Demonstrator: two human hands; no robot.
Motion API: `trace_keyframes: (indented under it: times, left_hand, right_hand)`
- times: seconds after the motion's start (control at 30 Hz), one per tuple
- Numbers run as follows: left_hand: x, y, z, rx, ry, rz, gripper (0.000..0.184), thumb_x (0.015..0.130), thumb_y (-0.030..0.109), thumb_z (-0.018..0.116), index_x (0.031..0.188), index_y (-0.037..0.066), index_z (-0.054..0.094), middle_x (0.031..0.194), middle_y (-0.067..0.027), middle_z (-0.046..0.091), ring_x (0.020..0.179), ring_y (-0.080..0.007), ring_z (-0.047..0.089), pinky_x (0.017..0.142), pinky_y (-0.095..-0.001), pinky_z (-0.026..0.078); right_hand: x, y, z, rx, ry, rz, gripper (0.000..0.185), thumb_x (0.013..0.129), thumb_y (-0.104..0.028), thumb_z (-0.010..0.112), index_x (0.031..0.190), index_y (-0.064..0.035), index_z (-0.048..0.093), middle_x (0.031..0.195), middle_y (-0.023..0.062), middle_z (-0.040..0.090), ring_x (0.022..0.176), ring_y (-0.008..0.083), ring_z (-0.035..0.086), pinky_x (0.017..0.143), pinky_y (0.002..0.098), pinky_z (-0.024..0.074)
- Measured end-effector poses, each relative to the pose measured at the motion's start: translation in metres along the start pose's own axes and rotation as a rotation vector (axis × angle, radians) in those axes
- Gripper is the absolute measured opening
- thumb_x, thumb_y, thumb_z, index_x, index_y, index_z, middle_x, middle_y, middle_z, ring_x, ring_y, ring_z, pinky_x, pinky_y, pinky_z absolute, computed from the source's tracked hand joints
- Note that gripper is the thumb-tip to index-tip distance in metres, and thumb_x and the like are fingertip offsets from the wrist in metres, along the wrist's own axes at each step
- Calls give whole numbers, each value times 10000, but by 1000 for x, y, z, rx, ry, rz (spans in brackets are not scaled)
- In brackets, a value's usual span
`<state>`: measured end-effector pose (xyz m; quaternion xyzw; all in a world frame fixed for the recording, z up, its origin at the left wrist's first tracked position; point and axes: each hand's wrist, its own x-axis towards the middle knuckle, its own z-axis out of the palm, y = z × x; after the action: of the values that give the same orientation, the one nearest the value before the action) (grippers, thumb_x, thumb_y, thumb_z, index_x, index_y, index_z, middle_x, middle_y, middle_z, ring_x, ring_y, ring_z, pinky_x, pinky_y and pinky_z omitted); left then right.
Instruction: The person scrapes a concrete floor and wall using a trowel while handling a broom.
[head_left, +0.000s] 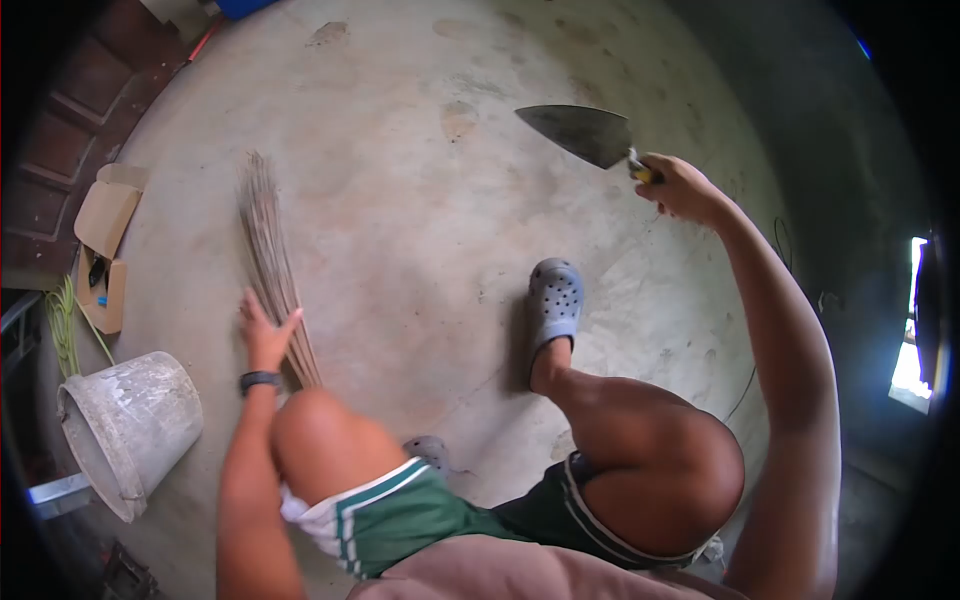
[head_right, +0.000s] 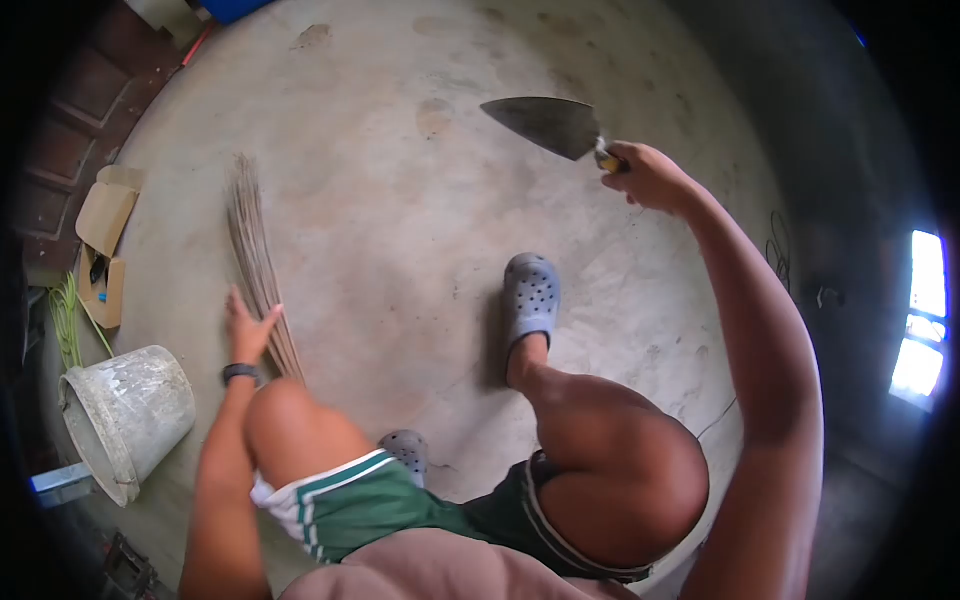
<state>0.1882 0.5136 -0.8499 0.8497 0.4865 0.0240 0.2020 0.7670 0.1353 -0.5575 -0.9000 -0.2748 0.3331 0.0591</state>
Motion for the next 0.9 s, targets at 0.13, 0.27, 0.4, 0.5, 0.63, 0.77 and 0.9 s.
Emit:
trace_keyframes:
  times: [0.13, 0.27, 0.4, 0.5, 0.63, 0.77, 0.9]
  left_hand:
    - [0, 25, -167, -201, -383, -113, 916, 964, 388, 767, 1631, -38, 307, 1635, -282, 419, 1563, -355, 351, 1272, -419, 275]
    - [-53, 65, -288, -251, -177, -118, 695, 1017, 269, 661, 1589, -43, 417, 1639, -209, 447, 1552, -290, 373, 1278, -409, 242]
    - [-153, 119, -334, -363, 25, -179, 683, 1016, 283, 606, 1572, -68, 424, 1619, -206, 474, 1538, -310, 395, 1269, -460, 257]
    - [-220, 148, -341, -263, -144, -384, 830, 981, 486, 665, 1580, -37, 430, 1593, -219, 498, 1524, -336, 415, 1268, -456, 257]
    - [-236, 201, -323, -179, -188, -549, 861, 946, 534, 696, 1526, -66, 486, 1563, -231, 531, 1501, -337, 444, 1257, -464, 268]
    - [-229, 187, -308, -177, -115, -410, 690, 974, 295, 636, 1532, -76, 474, 1537, -211, 564, 1467, -334, 486, 1244, -470, 297]
    - [-211, 177, -298, -119, -120, -454, 725, 937, 330, 669, 1519, -68, 497, 1527, -231, 566, 1454, -337, 498, 1240, -469, 306]
  right_hand:
    - [108, -1, 25, -279, 66, -121, 449, 1011, -467, 635, 1116, -34, 688, 1052, 190, 735, 1004, 377, 697, 873, 493, 548]
    - [196, -19, 50, -228, 75, 30, 676, 1055, -664, 438, 1121, -57, 731, 1150, 215, 741, 1137, 409, 683, 960, 504, 525]
    - [262, -22, 63, -256, 74, -149, 662, 1091, -588, 426, 1068, 7, 715, 1024, 224, 755, 1001, 385, 732, 869, 521, 561]
    - [285, -52, 72, -104, 36, -88, 630, 1095, -559, 457, 1013, 25, 678, 873, 194, 731, 814, 332, 750, 697, 487, 585]
    - [315, -63, 86, 37, 36, -91, 560, 1050, -585, 534, 1072, -43, 672, 763, 45, 602, 543, 159, 552, 476, 362, 472]
    - [308, -63, 79, 17, 29, -45, 585, 1047, -591, 524, 1077, -27, 677, 754, 37, 580, 536, 156, 538, 473, 363, 466]
    - [306, -43, 91, 34, 3, 59, 617, 1048, -609, 514, 1050, -17, 685, 730, 45, 580, 548, 175, 562, 505, 380, 490]
